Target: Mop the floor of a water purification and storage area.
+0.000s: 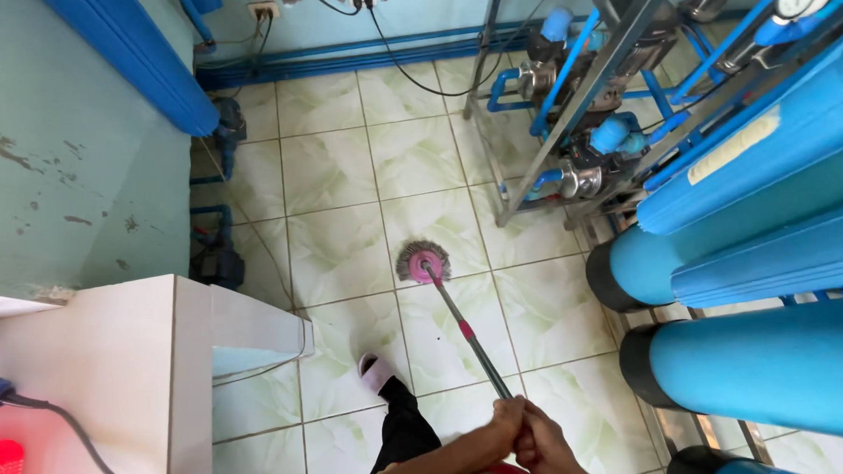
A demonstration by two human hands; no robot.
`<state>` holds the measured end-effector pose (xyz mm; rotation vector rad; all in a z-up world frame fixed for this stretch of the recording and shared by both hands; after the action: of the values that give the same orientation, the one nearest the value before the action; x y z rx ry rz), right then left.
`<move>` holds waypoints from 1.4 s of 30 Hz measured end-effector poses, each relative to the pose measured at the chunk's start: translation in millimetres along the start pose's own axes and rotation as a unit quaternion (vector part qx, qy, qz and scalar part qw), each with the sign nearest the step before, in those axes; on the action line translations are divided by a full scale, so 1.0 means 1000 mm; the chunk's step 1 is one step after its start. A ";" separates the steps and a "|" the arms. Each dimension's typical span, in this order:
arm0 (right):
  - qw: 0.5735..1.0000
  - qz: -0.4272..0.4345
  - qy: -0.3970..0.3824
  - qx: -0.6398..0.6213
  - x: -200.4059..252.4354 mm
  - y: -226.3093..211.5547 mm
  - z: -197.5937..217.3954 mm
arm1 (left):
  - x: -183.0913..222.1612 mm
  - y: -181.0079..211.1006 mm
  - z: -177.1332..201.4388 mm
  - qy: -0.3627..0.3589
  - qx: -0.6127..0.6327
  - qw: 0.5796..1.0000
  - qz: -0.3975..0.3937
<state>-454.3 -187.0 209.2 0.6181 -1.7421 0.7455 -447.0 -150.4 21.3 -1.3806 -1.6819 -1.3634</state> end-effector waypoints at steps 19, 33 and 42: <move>0.984 0.047 0.057 -0.161 -0.099 -0.102 -0.069 | -0.094 0.160 0.023 -0.069 -0.111 0.989 -0.068; 0.957 0.109 0.016 -0.269 -0.177 -0.183 -0.169 | -0.178 0.289 0.069 -0.045 -0.264 0.962 -0.059; 0.966 0.051 0.086 -0.239 -0.175 -0.119 -0.160 | -0.122 0.258 0.096 -0.084 -0.438 0.892 -0.073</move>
<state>-218.8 -140.1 96.8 0.1310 -1.7155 0.4083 -151.5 -118.2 -26.6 -1.9013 -1.3065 -2.3157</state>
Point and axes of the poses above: each hand's wrist, its own x-axis away from the middle knuckle, its own z-axis out of the back of the hand, y = z × x, the point moved 4 cm from there along -x, towards the middle knuckle, and after that the axes turned 8 degrees about -z, right-handed, at the moved point
